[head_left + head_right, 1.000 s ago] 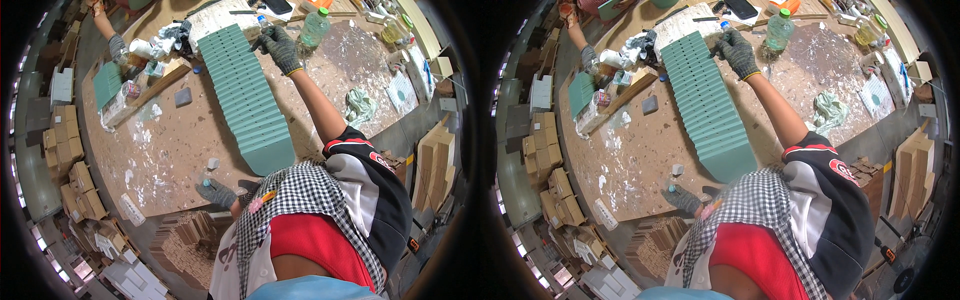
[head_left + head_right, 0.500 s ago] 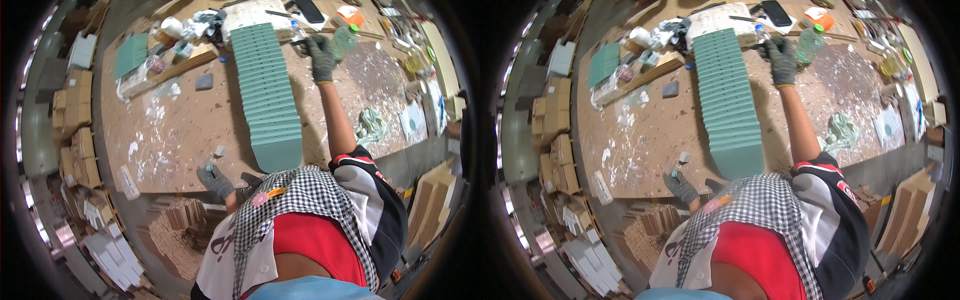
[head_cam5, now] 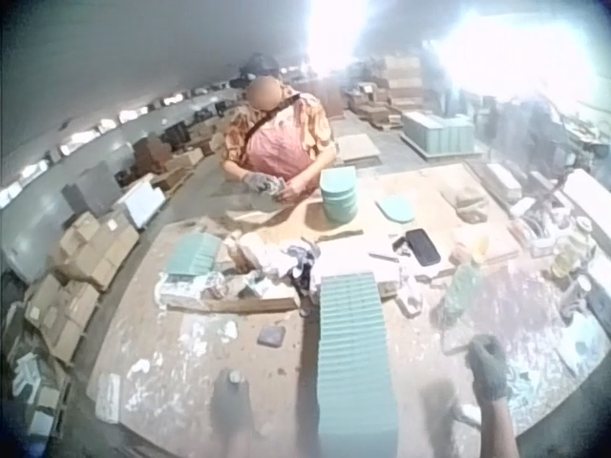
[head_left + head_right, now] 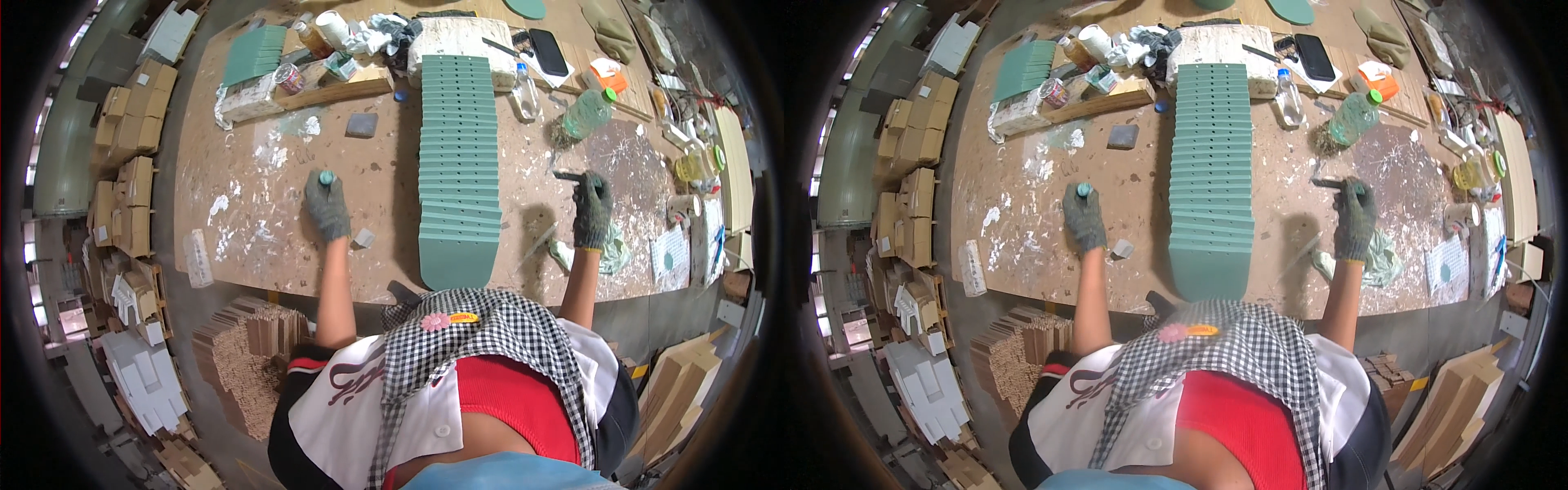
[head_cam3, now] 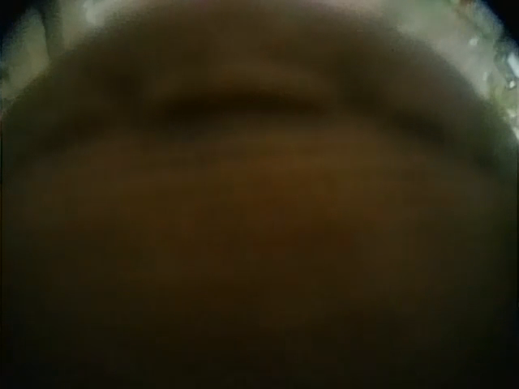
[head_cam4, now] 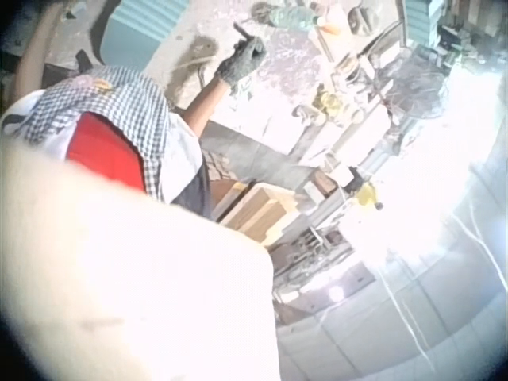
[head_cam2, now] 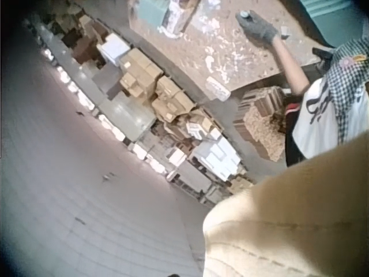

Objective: The person applies paste into the holes of stacked green components with a small spatula, rubs the components with a sanding block, and wipes them down with a gloved hand.

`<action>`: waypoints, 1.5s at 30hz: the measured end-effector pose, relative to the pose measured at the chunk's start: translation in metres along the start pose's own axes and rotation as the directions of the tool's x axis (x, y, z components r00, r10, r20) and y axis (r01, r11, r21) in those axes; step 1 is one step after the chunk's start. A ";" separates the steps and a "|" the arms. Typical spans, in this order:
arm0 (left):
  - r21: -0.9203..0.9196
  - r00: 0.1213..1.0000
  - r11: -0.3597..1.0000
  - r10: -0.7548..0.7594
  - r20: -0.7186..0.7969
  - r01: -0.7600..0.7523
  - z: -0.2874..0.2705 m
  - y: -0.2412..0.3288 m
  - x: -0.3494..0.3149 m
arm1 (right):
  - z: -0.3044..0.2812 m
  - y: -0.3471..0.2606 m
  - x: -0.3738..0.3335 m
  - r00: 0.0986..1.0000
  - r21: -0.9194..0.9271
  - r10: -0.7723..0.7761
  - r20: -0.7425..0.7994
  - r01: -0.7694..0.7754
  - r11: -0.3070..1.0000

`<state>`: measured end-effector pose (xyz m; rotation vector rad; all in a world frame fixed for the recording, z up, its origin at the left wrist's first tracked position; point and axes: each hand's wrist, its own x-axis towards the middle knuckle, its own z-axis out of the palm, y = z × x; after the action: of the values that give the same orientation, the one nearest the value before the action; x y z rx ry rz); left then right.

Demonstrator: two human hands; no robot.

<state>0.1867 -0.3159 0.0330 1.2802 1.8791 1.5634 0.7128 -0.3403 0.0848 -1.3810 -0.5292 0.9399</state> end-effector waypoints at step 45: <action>0.604 0.997 0.796 0.010 -0.080 0.041 0.069 0.029 0.319 | 0.022 -0.026 -0.039 0.994 -0.007 -0.099 -0.047 0.099 0.995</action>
<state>0.0871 -0.0152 0.1188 1.4477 2.5622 1.0276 0.6801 -0.3574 0.1213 -1.3658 -0.5593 0.8240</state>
